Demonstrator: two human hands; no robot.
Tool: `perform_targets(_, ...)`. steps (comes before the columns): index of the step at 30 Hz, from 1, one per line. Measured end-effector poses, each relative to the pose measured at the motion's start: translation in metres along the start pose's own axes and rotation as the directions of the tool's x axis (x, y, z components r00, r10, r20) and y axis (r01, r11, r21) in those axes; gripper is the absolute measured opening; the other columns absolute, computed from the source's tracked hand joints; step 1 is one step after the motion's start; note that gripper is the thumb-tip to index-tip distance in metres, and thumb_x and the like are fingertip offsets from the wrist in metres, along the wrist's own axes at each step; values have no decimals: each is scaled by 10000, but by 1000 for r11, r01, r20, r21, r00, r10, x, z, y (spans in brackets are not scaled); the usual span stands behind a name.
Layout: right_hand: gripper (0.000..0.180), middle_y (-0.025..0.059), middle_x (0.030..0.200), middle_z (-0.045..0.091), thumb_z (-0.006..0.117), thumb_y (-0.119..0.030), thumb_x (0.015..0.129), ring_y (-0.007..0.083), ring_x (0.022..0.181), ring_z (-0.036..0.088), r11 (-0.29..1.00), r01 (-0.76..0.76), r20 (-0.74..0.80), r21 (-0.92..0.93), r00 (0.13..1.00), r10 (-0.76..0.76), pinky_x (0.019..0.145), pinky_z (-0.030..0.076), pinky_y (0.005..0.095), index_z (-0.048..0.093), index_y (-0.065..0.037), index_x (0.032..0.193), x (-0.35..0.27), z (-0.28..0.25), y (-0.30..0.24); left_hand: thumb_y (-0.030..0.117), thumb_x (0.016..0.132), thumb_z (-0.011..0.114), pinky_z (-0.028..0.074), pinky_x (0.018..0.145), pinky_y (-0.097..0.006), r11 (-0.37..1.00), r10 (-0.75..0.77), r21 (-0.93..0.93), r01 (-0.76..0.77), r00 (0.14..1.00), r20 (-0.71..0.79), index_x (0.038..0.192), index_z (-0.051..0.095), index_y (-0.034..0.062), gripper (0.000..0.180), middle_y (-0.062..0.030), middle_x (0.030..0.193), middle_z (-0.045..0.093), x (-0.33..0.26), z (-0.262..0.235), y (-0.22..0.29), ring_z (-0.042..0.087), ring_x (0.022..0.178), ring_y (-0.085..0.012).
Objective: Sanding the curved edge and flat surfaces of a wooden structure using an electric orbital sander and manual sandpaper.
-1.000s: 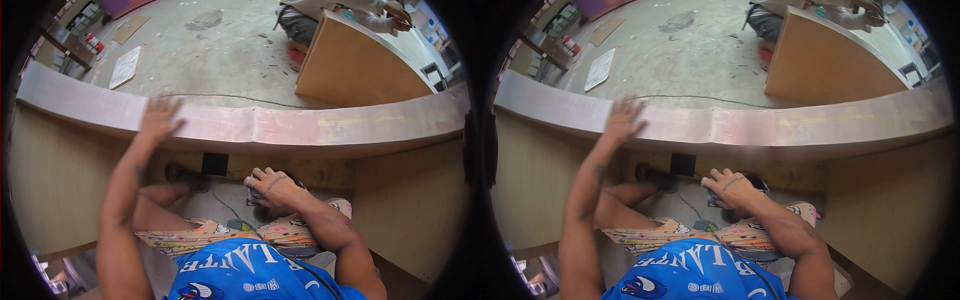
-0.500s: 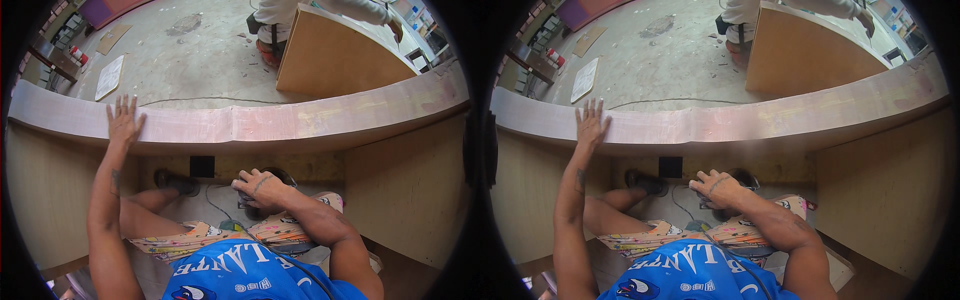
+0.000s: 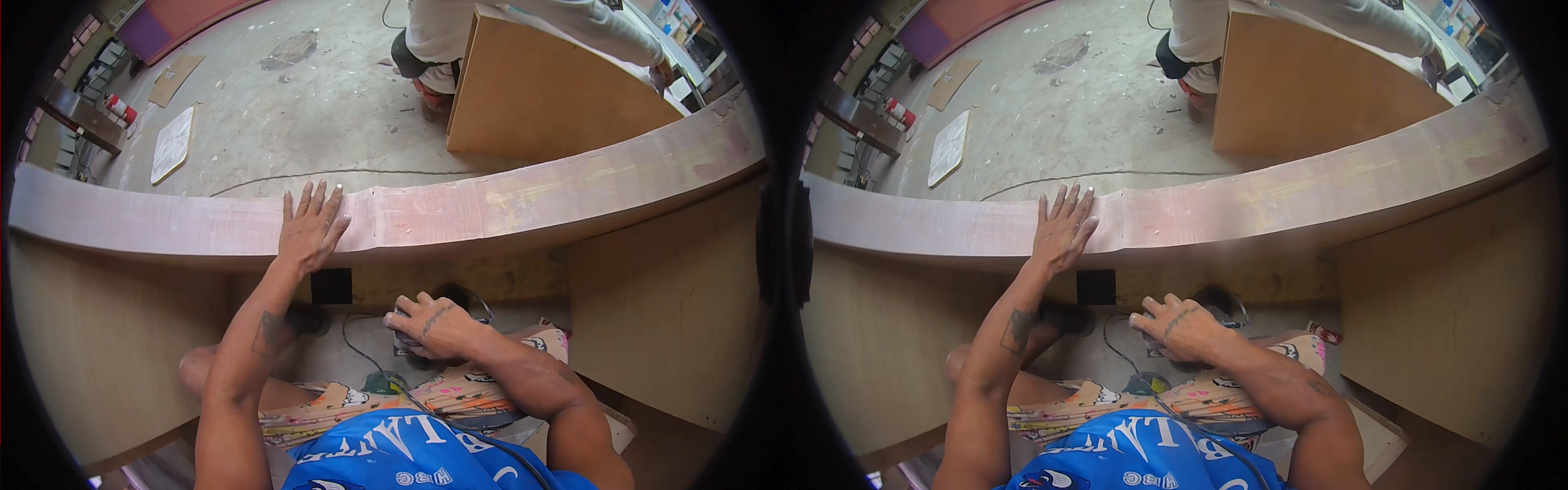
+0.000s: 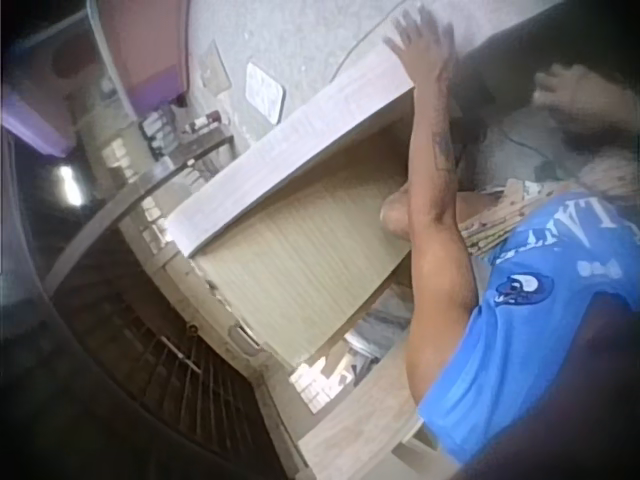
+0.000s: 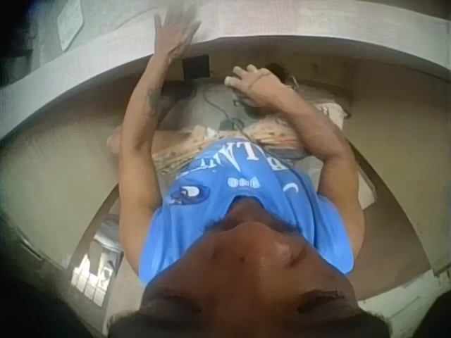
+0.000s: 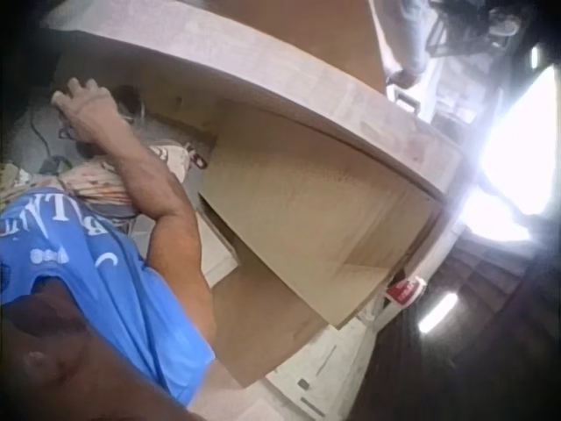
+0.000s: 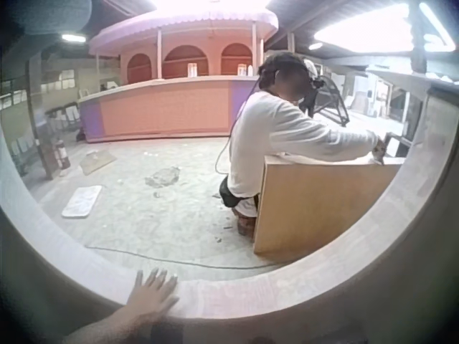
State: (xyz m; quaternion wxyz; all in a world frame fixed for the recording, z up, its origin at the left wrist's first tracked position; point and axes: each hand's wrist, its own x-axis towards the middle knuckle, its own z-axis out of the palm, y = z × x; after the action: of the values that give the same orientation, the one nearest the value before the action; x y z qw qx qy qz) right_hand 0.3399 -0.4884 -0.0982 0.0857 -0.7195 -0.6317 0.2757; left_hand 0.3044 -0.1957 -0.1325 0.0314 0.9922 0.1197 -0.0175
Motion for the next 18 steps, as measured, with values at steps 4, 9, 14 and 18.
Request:
perform_targets(4,506,162,1273,531,735,-195,815,367,1095,599,996,-52,52,72,997,49,847,562,444,529,-168,1276,-5,-1,5,466,1028,404,104,1219,-554,999,52,-1,-52,995,-79,1515,409,98,611,-143,1564,397,4,-1,-1,299,1480,-323)
perform_targets(9,483,161,1292,523,722,-204,819,379,1109,586,979,-141,134,145,984,122,845,561,474,538,-170,1265,0,-12,17,386,968,523,162,1207,-550,998,11,-65,-20,990,-141,1463,472,71,589,-126,1505,477,7,-5,1,377,1435,-318)
perform_targets(14,513,152,1320,518,735,-236,807,388,1164,554,929,-331,305,163,913,272,852,552,504,537,-172,1276,25,-24,40,421,932,590,196,1196,-568,994,-27,-111,17,996,-87,1409,541,64,598,-135,1462,523,13,-4,-7,428,1401,-312)
perform_targets(18,563,156,1371,504,736,-225,799,393,1205,535,879,-445,397,170,848,352,864,548,503,522,-179,1318,40,-19,56,492,897,584,180,1199,-571,996,-14,-92,10,999,-46,1410,540,60,672,-135,1477,514,15,-1,-11,430,1407,-325)
